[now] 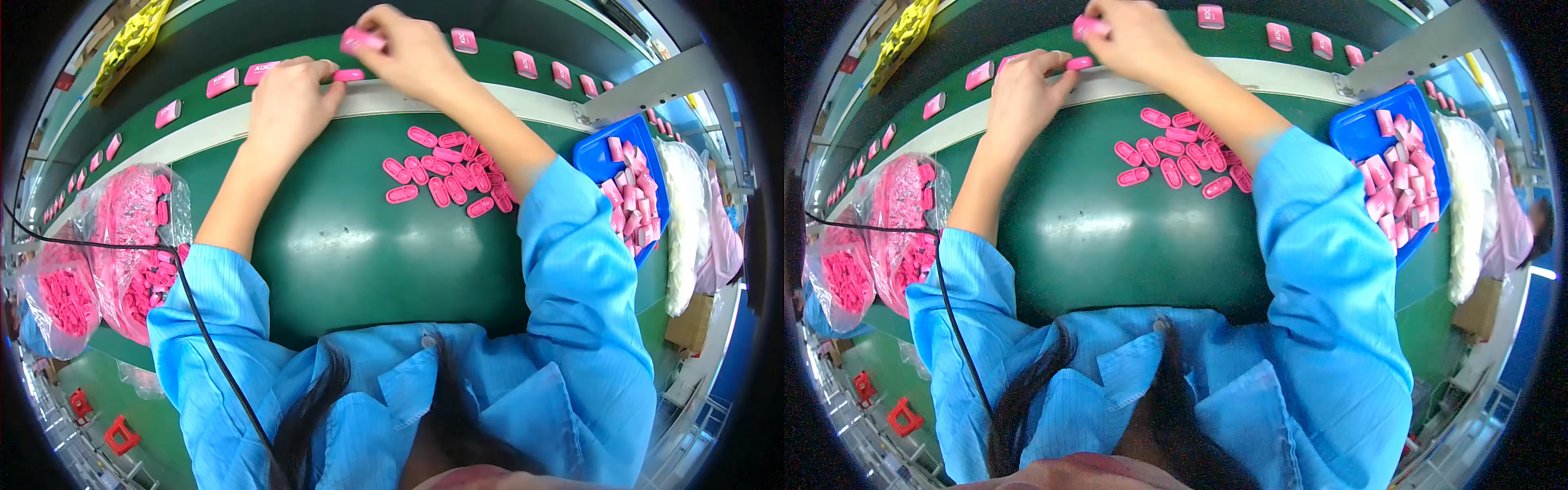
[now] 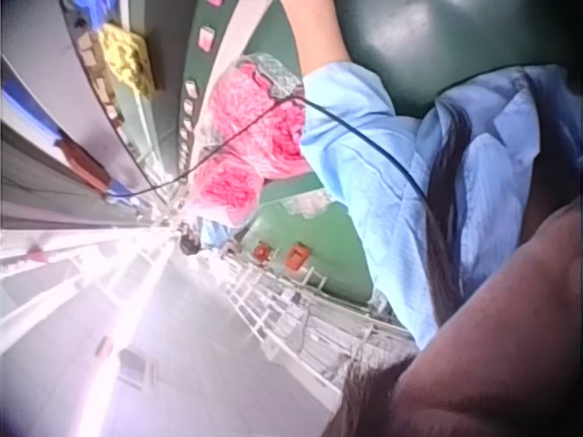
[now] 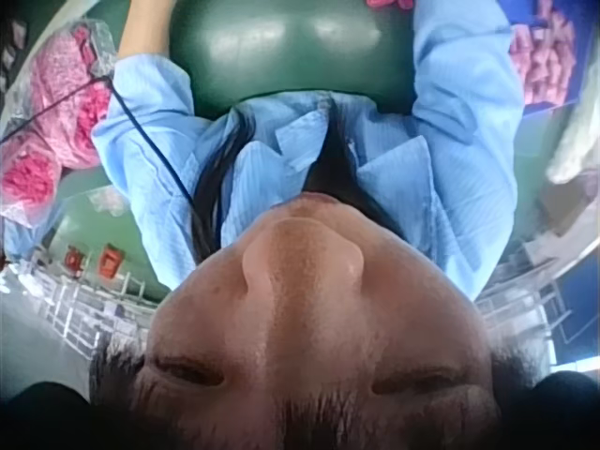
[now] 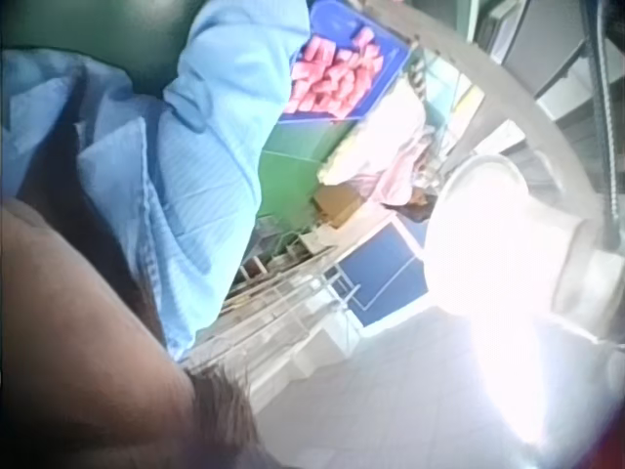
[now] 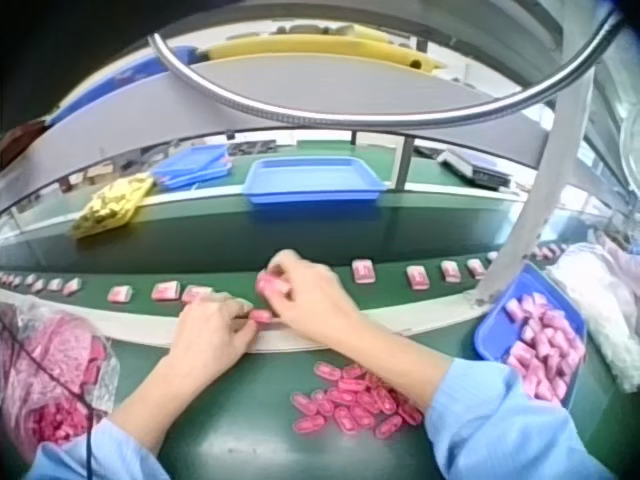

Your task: The person repeatedly picks up pink capsule halves from a green table and a blue tray, then joins them into complete capsules. The assembled capsules are placed back onto the table. The process is continuous and repetitive throughout the clip.

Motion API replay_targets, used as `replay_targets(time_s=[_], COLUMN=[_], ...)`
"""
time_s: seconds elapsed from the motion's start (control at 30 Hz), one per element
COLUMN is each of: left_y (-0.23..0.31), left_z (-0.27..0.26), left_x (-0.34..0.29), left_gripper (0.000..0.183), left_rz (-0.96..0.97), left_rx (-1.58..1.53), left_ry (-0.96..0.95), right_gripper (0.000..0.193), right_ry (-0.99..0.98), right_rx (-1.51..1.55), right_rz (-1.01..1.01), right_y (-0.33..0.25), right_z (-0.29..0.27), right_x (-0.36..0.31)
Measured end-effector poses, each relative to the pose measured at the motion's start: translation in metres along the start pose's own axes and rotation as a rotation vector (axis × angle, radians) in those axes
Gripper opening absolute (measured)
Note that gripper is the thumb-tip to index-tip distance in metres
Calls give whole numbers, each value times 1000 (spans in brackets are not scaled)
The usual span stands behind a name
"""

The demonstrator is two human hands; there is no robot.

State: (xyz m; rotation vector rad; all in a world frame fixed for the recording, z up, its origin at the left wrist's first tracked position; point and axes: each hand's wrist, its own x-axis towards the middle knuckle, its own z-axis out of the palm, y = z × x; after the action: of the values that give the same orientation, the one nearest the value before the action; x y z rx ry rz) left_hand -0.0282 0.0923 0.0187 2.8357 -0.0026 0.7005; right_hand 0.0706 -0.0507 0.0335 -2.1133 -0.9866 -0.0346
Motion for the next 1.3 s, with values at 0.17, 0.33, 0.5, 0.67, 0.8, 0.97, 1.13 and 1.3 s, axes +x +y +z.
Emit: replay_targets(time_s=[0.17,0.33,0.5,0.67,0.8,0.97,1.13,1.3], left_y=[53,60,61,55,70,65,75,81], left_z=[12,18,24,36,36,43,47,37], left_x=[3,3,5,9,17,21,6,-3], left_gripper=[20,16,18,22,19,23,25,24], left_rz=[111,133,360,317,216,198,317,310], left_rx=[21,66,-186,-218,-222,-181,-88,-2], left_ry=[-139,-272,-82,-229,-268,-271,-194,-275], right_gripper=[27,26,28,30,34,27,26,23], right_ry=[33,190,149,13,-97,39,85,10], right_rx=[162,-139,-367,-544,-791,-514,-405,-500], right_rz=[-138,-116,91,267,496,163,7,37], right_y=[40,84,102,85,80,72,86,112], right_z=[-39,-79,-130,-196,-247,-194,-82,-25], right_x=[-55,-77,-104,-146,-193,-124,-12,24])
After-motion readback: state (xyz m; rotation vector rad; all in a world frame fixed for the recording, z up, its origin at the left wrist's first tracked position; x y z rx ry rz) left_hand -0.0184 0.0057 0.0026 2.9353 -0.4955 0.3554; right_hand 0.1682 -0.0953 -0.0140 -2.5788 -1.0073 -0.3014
